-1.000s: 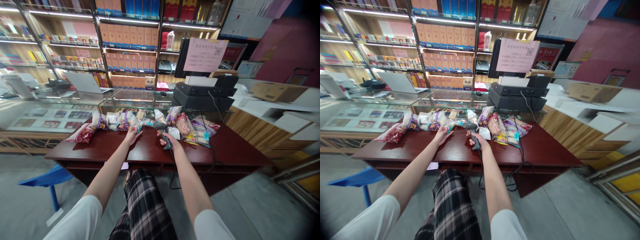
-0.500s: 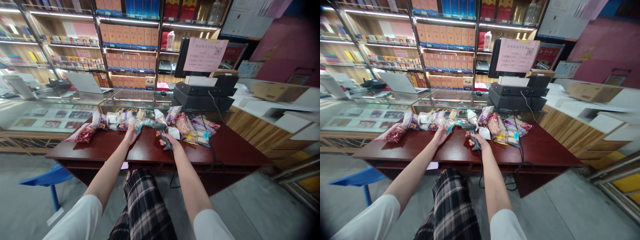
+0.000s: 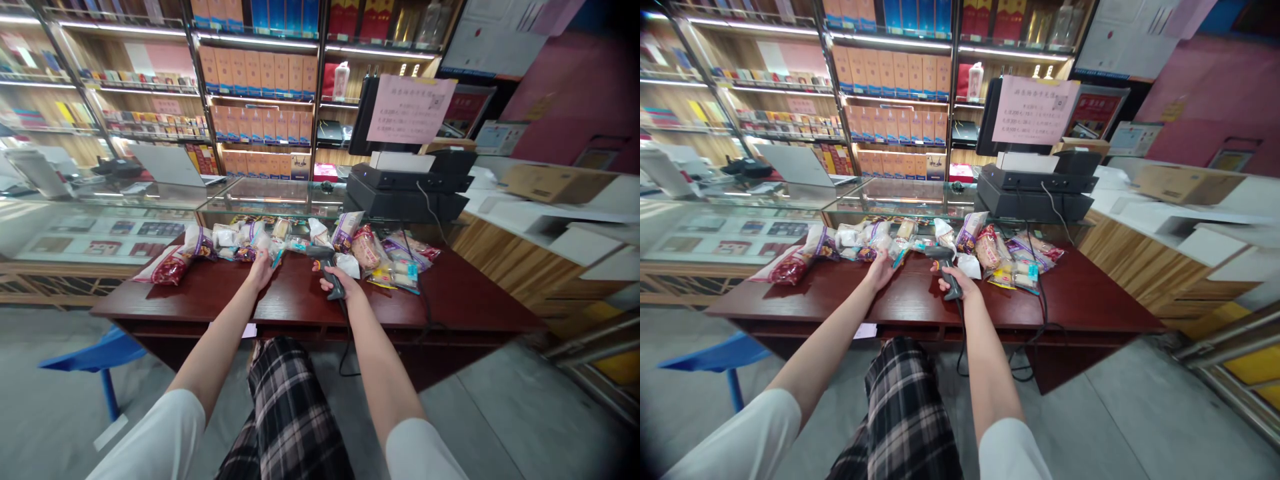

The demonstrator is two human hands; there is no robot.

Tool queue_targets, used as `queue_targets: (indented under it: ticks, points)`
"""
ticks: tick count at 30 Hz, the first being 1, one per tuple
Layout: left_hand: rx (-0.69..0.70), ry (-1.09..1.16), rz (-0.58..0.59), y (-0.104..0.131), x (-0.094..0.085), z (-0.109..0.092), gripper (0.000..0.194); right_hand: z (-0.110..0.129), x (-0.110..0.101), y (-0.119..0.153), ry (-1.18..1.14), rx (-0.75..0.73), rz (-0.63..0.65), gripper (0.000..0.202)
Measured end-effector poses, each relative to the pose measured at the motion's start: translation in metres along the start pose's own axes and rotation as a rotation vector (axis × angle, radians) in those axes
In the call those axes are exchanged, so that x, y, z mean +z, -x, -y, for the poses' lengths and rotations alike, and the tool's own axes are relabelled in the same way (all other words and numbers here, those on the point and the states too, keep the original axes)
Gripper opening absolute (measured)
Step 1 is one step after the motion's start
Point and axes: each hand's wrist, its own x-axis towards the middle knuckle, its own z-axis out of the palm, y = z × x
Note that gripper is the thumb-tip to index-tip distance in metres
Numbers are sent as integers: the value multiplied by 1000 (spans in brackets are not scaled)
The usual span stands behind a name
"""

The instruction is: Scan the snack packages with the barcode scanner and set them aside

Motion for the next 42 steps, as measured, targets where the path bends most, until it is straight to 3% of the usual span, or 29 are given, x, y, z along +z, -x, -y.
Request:
queue_targets:
  ticks: [8,14,17,19,22,25,29,35,38,42]
  points:
    - [314,-267,-85,-1,-6,3,18,4,1,2,-42,-14,-98,28]
    - [551,-452,-139,-1,-4,-19,15,4,0,-1,-53,-54,-151,25]
    - [833,-819,-170,0,-13,-38,35,4,0,-2,-63,-46,-145,23]
    - [904,-1022,-189,1,-27,-50,48,4,0,-2,-63,-39,-146,23]
    - [929,-1229,-269,3,-51,-61,54,5,1,-2,-52,-30,-151,24]
    - [907,-1309,-378,3,-66,-64,43,5,1,-1,-58,-22,-160,24]
    - [803,-1357,-490,2,-67,-61,34,5,1,-1,-74,-27,-173,23]
    - [742,-1533,-588,8,-60,-52,50,5,5,-1,-58,-45,-189,21]
    - [880,-1662,-545,12,-50,-48,57,2,8,-5,-66,-63,-206,20]
    - [1086,-1761,-177,8,-19,-40,55,8,12,-21,-129,-82,-269,20]
